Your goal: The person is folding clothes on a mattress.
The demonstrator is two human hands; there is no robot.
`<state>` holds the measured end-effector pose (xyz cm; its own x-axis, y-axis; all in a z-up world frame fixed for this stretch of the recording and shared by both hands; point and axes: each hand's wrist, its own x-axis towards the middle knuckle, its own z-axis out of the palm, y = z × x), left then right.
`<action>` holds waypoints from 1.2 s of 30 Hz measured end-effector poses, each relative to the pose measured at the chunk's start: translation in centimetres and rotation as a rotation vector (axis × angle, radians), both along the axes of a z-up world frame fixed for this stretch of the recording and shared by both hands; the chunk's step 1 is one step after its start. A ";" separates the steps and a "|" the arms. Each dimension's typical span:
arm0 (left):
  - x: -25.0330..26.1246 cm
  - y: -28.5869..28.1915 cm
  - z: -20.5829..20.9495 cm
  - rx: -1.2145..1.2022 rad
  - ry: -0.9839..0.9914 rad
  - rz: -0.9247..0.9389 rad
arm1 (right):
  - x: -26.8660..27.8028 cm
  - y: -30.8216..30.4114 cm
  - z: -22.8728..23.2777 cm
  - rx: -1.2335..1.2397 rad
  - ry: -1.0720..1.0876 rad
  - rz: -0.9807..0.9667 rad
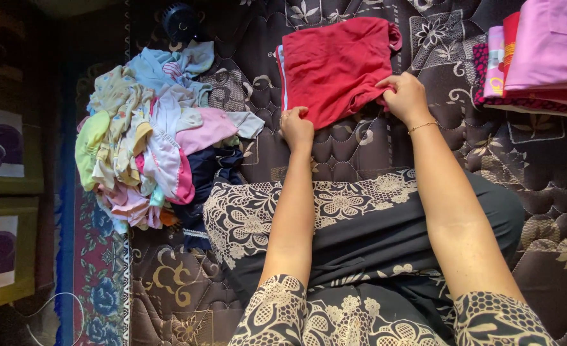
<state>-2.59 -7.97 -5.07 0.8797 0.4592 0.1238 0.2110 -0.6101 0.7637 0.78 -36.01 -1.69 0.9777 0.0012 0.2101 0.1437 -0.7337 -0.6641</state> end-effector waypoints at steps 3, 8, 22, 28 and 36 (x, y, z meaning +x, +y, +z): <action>-0.3 0.5 -0.7 0.074 0.055 0.005 | -0.2 0.0 0.1 -0.138 0.006 0.062; -1.2 1.1 2.8 0.141 0.343 -0.042 | -1.3 1.0 3.3 0.012 0.497 0.042; -1.5 1.0 8.7 0.308 0.701 -0.072 | 0.2 1.5 2.1 -0.413 0.571 0.077; -1.2 -1.3 6.9 0.389 0.119 -0.073 | -0.5 4.3 5.1 -0.421 0.263 0.055; 2.6 -4.0 -1.2 0.258 -0.263 -0.410 | 0.2 9.1 -1.0 -0.186 -0.307 0.246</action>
